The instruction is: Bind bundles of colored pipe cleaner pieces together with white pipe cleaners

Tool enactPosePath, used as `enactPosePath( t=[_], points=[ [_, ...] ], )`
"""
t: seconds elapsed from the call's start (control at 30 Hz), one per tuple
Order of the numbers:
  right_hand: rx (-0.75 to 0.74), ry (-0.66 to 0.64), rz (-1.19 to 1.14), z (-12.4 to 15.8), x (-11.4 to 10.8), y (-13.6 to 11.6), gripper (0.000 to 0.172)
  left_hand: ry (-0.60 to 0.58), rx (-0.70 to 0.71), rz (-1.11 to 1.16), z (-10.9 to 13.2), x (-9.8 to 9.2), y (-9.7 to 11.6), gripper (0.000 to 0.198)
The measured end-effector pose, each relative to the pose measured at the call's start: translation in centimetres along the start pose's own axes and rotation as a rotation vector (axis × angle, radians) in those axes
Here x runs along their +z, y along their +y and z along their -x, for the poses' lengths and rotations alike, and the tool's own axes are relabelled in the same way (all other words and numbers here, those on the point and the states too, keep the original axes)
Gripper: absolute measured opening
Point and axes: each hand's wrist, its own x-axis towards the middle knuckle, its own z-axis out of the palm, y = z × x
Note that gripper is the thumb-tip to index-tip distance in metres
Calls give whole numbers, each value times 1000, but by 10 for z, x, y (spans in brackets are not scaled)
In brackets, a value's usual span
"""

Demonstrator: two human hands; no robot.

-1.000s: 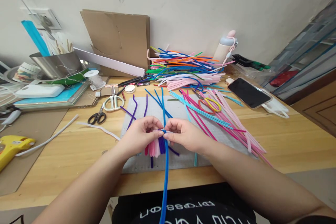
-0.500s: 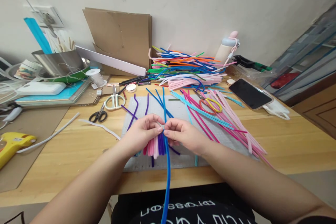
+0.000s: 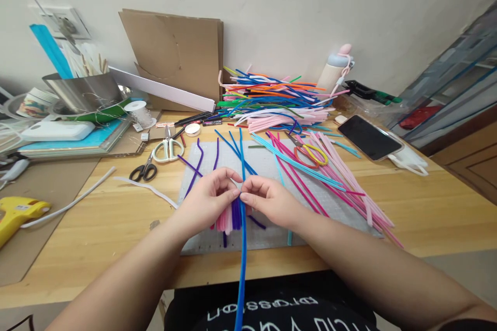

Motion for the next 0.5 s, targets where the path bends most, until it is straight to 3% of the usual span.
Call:
enactPosePath(
  t=[0.07, 0.2, 0.27, 0.37, 0.43, 0.5],
  points=[
    [-139, 94, 184, 4, -1, -5, 15, 57, 41, -21, 1, -4, 2, 23],
    [-576, 412, 416, 19, -5, -16, 5, 205, 125, -64, 0, -9, 4, 17],
    [-652, 405, 456, 24, -5, -18, 20, 266, 145, -71, -2, -11, 3, 16],
    [-436, 226, 457, 23, -2, -14, 26, 342, 161, -97, -3, -11, 1, 16],
    [-229, 181, 385, 16, 1, -8, 18, 362, 168, -96, -3, -10, 0, 17],
    [-68, 165, 247, 9, 5, -2, 28, 357, 163, -66, -3, -10, 0, 17]
  ],
)
